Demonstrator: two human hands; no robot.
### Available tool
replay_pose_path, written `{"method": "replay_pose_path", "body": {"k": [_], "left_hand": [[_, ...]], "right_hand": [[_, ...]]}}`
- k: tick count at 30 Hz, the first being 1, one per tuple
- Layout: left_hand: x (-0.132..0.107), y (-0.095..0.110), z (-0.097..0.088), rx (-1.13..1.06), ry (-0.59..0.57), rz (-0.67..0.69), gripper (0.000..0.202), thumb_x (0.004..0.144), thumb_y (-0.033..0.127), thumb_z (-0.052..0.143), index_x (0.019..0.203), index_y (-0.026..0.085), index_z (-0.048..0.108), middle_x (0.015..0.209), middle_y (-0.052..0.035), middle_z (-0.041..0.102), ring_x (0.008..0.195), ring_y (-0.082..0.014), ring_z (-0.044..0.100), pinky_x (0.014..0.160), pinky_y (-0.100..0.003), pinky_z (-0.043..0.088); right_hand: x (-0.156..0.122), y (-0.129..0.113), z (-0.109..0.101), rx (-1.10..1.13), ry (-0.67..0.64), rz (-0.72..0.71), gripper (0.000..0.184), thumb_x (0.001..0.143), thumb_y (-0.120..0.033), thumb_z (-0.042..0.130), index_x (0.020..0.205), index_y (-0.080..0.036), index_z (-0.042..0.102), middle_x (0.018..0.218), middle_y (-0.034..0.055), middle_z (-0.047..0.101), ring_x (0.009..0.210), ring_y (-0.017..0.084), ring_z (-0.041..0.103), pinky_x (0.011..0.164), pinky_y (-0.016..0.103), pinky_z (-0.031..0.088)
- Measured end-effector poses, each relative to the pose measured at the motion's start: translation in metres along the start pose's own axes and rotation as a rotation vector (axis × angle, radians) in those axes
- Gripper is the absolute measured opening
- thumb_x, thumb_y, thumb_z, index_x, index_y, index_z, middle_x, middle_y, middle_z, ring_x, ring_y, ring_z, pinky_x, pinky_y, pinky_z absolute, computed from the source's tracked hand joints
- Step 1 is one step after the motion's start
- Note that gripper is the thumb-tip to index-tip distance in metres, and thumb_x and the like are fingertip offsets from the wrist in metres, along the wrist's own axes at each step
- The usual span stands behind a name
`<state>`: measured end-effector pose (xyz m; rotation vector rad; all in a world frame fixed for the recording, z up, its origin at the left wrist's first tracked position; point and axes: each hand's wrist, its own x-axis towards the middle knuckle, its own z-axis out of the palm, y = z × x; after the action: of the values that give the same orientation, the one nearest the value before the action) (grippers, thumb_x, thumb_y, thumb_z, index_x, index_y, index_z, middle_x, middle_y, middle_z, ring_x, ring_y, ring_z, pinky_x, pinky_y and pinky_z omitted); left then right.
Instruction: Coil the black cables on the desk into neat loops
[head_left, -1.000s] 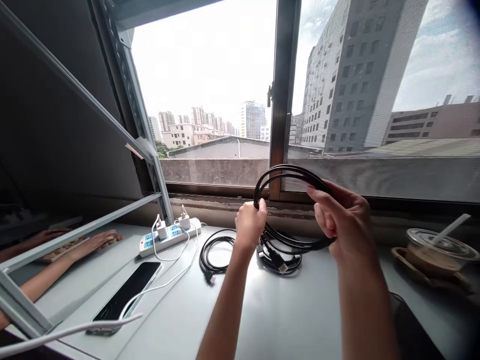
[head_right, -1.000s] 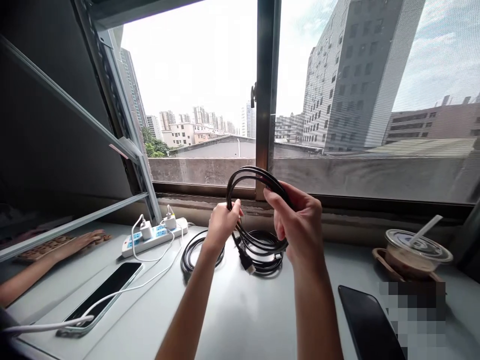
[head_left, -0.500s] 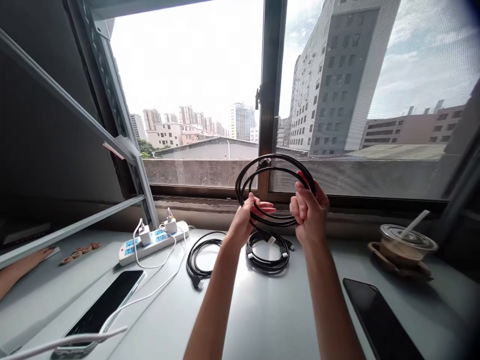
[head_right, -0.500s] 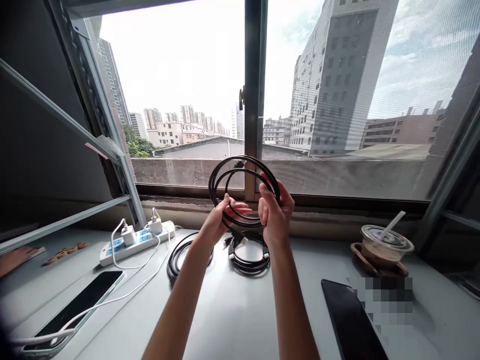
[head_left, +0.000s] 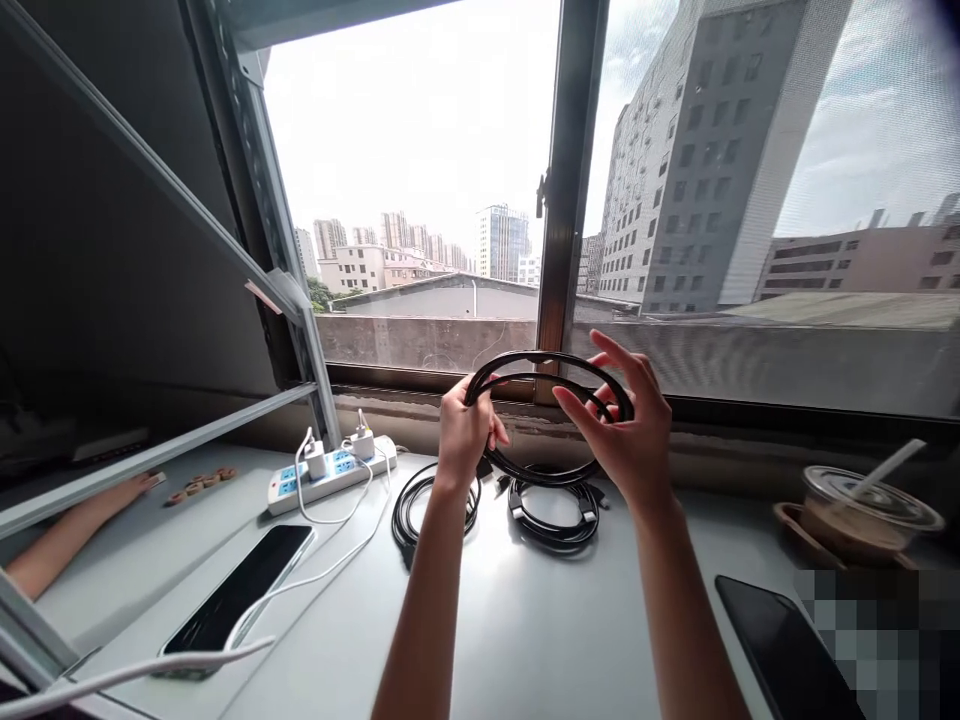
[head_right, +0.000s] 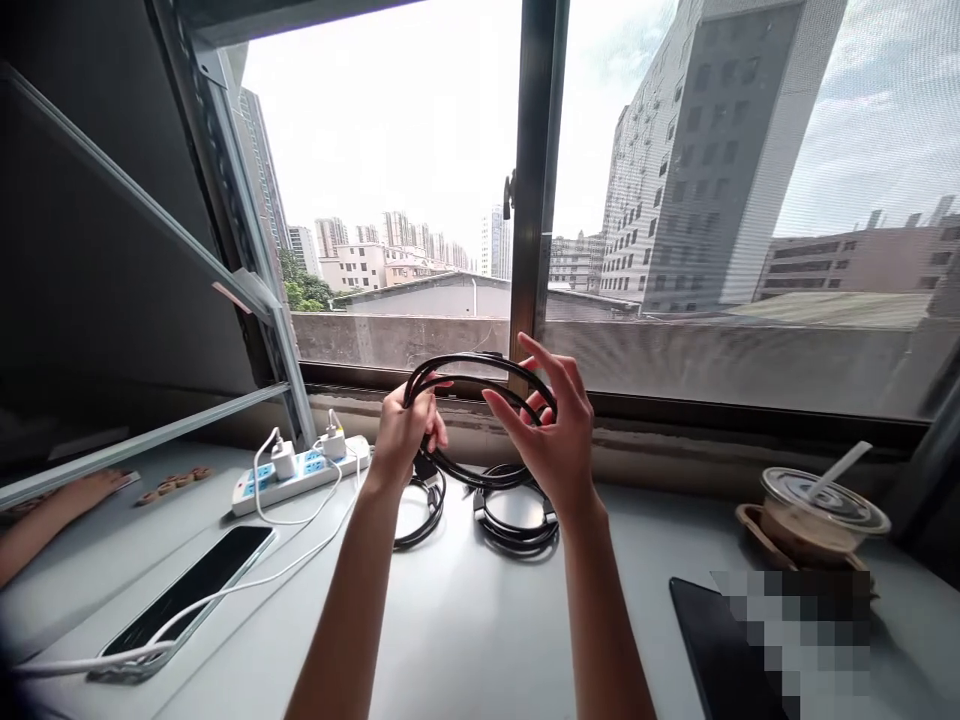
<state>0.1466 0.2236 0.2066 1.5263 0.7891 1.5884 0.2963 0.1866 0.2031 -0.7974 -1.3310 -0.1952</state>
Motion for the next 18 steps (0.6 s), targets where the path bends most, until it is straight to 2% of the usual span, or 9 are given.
{"method": "replay_pose_path", "body": {"k": [3, 7, 10, 13, 18], "left_hand": [[-0.001, 0.003, -0.001, -0.093, -0.057, -0.093, 0.02, 0.078, 0.036, 0.055, 0.078, 0.017, 0.048, 0.037, 0.0116, 0.036, 0.029, -0.0073, 0.042, 0.028, -0.015, 0.025], [-0.002, 0.006, -0.003, -0.14, -0.135, -0.169, 0.033, 0.073, 0.039, 0.065, 0.091, 0.018, 0.047, 0.04, 0.0129, 0.037, 0.029, -0.0048, 0.038, 0.029, -0.013, 0.02], [-0.005, 0.011, -0.004, -0.127, -0.241, -0.157, 0.035, 0.071, 0.042, 0.068, 0.08, 0.018, 0.046, 0.041, 0.0121, 0.036, 0.031, -0.0025, 0.034, 0.031, -0.012, 0.02], [-0.009, 0.017, -0.004, -0.123, -0.323, -0.135, 0.036, 0.072, 0.044, 0.068, 0.075, 0.018, 0.044, 0.041, 0.0121, 0.034, 0.031, -0.0015, 0.03, 0.032, -0.013, 0.022], [-0.016, 0.026, 0.0, -0.15, -0.346, -0.106, 0.037, 0.077, 0.054, 0.057, 0.077, 0.018, 0.047, 0.04, 0.0107, 0.037, 0.031, -0.0024, 0.028, 0.031, -0.014, 0.02]], "right_hand": [[0.0, -0.003, -0.002, -0.02, -0.011, -0.039, 0.036, 0.076, -0.032, 0.067, 0.111, -0.03, 0.063, 0.095, 0.0008, 0.057, 0.054, 0.006, 0.043, 0.042, 0.02, 0.037], [-0.001, -0.003, -0.004, -0.016, 0.016, -0.02, 0.03, 0.079, -0.03, 0.065, 0.109, -0.03, 0.066, 0.095, 0.0004, 0.058, 0.054, 0.006, 0.043, 0.043, 0.021, 0.038], [0.0, 0.002, -0.005, -0.032, 0.057, 0.005, 0.031, 0.079, -0.031, 0.064, 0.11, -0.029, 0.066, 0.092, 0.001, 0.059, 0.056, 0.007, 0.046, 0.047, 0.022, 0.044], [0.0, 0.007, -0.008, -0.044, 0.064, -0.004, 0.025, 0.08, -0.031, 0.062, 0.105, -0.028, 0.068, 0.089, 0.0009, 0.059, 0.057, 0.007, 0.05, 0.048, 0.022, 0.045], [0.002, 0.013, -0.009, -0.013, -0.028, 0.063, 0.019, 0.083, -0.032, 0.058, 0.096, -0.025, 0.07, 0.084, -0.0003, 0.057, 0.047, 0.005, 0.047, 0.04, 0.021, 0.038]]}}
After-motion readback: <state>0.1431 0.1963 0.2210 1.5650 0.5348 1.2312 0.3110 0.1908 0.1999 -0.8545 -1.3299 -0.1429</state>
